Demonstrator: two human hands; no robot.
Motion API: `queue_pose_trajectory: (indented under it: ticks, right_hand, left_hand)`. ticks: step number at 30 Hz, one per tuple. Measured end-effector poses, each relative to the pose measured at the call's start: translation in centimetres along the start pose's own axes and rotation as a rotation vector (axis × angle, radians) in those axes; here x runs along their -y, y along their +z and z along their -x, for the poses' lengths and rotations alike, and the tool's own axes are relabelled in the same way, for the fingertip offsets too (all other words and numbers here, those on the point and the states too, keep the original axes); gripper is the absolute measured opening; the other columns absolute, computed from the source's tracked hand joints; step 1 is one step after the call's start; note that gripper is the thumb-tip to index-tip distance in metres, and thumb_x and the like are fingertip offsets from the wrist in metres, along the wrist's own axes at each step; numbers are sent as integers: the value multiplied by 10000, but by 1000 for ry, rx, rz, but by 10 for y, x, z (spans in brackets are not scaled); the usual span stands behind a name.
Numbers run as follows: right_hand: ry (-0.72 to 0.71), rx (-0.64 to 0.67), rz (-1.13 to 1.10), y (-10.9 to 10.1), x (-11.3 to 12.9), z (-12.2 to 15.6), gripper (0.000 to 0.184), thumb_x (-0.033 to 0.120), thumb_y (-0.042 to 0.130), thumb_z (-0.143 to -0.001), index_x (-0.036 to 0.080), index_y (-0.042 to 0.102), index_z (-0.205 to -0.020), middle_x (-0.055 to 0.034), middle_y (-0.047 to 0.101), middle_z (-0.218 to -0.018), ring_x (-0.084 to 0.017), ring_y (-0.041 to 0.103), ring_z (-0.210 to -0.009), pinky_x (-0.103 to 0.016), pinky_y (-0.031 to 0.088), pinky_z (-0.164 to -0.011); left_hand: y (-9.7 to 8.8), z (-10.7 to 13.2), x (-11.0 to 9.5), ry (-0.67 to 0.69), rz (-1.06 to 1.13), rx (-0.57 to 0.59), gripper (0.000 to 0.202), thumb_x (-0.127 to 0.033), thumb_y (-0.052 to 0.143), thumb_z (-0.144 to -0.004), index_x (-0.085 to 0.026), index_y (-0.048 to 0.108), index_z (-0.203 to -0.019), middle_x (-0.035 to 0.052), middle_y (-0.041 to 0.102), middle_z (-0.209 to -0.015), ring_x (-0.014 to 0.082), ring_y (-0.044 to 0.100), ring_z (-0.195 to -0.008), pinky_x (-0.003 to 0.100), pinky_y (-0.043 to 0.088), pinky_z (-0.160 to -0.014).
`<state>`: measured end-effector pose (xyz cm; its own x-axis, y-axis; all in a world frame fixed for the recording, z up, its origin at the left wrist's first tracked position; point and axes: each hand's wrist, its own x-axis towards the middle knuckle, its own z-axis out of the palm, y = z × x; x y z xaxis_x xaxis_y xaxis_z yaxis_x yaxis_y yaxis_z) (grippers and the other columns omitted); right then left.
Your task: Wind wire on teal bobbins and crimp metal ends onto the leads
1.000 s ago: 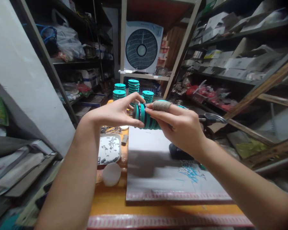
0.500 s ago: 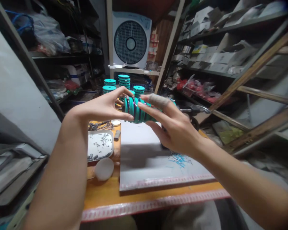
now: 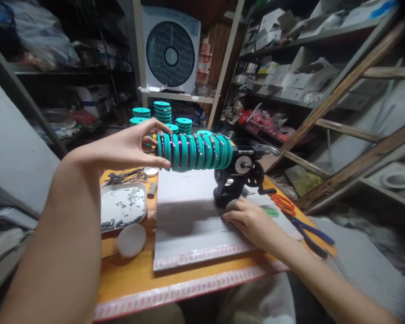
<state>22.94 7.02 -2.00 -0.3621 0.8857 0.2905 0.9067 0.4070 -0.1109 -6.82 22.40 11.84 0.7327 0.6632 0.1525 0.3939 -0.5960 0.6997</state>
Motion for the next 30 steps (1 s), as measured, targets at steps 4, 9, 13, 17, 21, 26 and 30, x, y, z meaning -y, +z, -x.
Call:
queue_pose_trajectory:
  ticks: [4, 9, 13, 17, 21, 26, 30]
  right_hand:
    - [-85, -25, 46, -3, 8, 0, 275, 31, 449, -905, 151, 693, -861, -88, 573, -809, -221, 534, -821, -333, 484, -694]
    - [-70, 22, 69, -8, 15, -4, 203, 20, 459, -851, 149, 608, -805, -86, 544, -819, -220, 513, -792, -348, 466, -694]
    - [-28, -100, -47, -23, 23, -11, 136, 46, 501, -806, 172, 550, -811, -49, 537, -772, -189, 510, -713, -309, 434, -627]
    - [-75, -321, -196, -51, 42, -29, 125, 69, 517, -832, 184, 560, -852, -4, 543, -704, -139, 501, -617, -264, 401, -572]
    - [-106, -420, -361, -76, 61, -62, 113, 97, 564, -858, 193, 591, -911, -13, 615, -780, -136, 560, -669, -255, 445, -619]
    - [-224, -513, -424, -85, 77, -117, 92, 133, 558, -906, 199, 622, -901, -47, 612, -893, -179, 583, -823, -302, 475, -722]
    - [-256, -549, -382, -83, 82, -152, 88, 115, 603, -875, 184, 648, -843, -37, 588, -869, -163, 571, -779, -286, 458, -669]
  left_hand:
    - [-1, -1, -1, 12, -37, -23, 667, -459, 745, -722, -252, 436, -1277, 65, 619, -1193, 288, 583, -1072, 384, 508, -802]
    - [-2, -1, -2, 17, -77, -31, 675, -465, 745, -720, -252, 442, -1285, 67, 561, -1266, 287, 557, -1127, 400, 488, -875]
    - [-3, 0, -1, 39, -137, -45, 702, -486, 742, -719, -265, 434, -1309, 57, 519, -1326, 284, 538, -1139, 407, 450, -936]
    - [-4, 2, 4, 54, -127, -71, 742, -452, 781, -683, -235, 412, -1289, 84, 548, -1267, 278, 548, -1086, 411, 472, -889]
    - [-4, 2, 7, 57, -63, -66, 690, -435, 793, -659, -235, 430, -1210, 68, 614, -1066, 279, 599, -994, 399, 516, -770]
    - [-6, 1, 9, 71, 31, -76, 565, -417, 758, -698, -229, 479, -1153, 67, 639, -1056, 273, 617, -1019, 393, 510, -821]
    - [-7, 0, 12, 98, 53, -45, 508, -409, 742, -723, -226, 487, -1123, 78, 630, -1121, 263, 612, -1037, 392, 509, -841]
